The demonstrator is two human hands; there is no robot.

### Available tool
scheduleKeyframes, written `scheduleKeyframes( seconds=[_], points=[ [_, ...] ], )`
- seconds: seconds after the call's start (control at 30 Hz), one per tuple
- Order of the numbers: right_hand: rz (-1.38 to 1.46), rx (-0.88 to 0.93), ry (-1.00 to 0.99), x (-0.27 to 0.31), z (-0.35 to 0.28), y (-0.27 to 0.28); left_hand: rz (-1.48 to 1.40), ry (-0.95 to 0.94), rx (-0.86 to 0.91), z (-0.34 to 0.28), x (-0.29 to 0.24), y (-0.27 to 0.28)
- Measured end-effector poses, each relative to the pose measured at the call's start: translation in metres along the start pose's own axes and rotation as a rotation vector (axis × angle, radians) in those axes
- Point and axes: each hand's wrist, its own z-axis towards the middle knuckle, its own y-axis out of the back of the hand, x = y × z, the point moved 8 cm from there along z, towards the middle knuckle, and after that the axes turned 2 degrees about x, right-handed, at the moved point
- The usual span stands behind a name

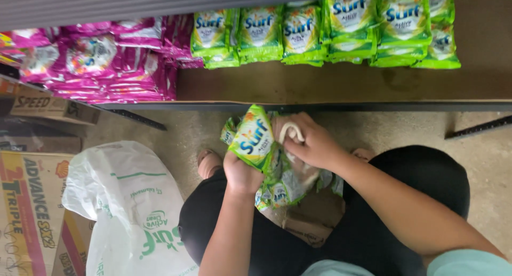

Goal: Wiping individual laundry detergent sachets with a cloth and organizing them on a shelf.

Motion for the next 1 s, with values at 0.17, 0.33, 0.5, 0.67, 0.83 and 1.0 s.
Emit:
scheduleKeyframes(
  seconds=[0.17, 0.33, 0.5, 0.67, 0.83, 1.0],
  points=[
    [-0.438, -0.060, -0.035, -0.004, 0.001, 0.015, -0.055, 0.002, 0.173, -0.020, -0.010, -0.055],
    [-0.385, -0.058, 0.781, 0.115, -0.046, -0.010, -0.083, 0.235, -0.117, 0.024, 0.038, 0.053],
    [-0.345, -0.042, 0.401, 0.054, -0.022, -0.005, 0.007, 0.196, -0.021, 0.004, 0.032, -0.004],
    [-0.360, -0.386, 0.165, -0.001, 0.001, 0.039, 0.006, 0.143, 0.034, -0.004, 0.043, -0.017],
    [-0.388, -0.158, 0.552, 0.056, -0.046, -0.022, 0.034, 0.071, 0.095, -0.005, 0.048, -0.006],
    [-0.294, -0.196, 0.404, 0.015, -0.012, -0.002, -0.394, 0.337, 0.314, 0.005, 0.052, -0.015]
  ],
)
